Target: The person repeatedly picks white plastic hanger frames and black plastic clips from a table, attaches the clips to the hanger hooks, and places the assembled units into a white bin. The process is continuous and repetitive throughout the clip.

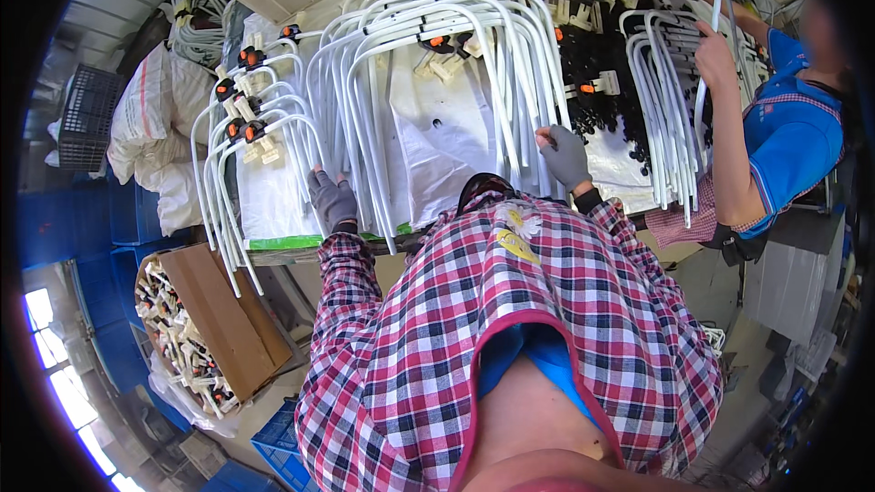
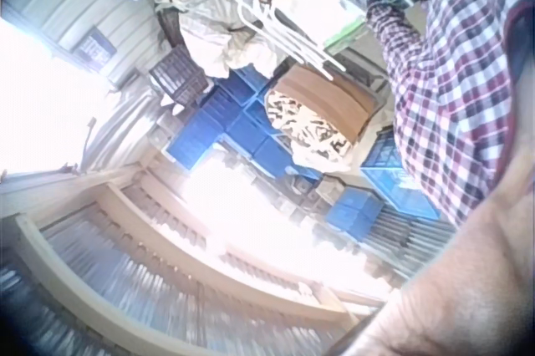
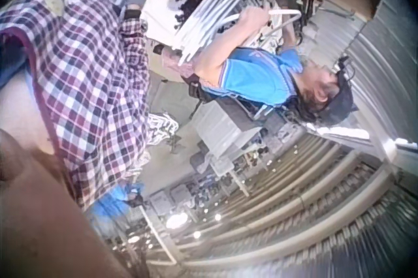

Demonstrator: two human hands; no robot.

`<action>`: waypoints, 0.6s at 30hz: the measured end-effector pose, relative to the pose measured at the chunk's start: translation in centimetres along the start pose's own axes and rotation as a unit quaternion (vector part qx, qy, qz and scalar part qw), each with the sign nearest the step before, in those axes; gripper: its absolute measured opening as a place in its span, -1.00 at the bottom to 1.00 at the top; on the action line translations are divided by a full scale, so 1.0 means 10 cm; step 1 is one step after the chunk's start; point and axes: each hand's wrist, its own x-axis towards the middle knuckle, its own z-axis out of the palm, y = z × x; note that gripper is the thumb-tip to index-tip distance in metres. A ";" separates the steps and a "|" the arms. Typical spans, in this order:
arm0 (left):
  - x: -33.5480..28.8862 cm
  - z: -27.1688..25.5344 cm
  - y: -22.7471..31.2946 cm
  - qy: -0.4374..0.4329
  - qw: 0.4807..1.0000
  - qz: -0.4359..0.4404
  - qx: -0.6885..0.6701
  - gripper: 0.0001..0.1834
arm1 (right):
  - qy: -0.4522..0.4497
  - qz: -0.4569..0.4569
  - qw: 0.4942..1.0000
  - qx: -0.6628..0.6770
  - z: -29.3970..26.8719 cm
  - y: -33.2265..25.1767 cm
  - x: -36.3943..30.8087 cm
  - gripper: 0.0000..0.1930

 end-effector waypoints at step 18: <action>0.03 -0.48 0.52 0.235 0.964 0.088 -0.085 -0.29 | 0.032 0.166 0.858 0.484 0.06 -0.97 0.60 -0.28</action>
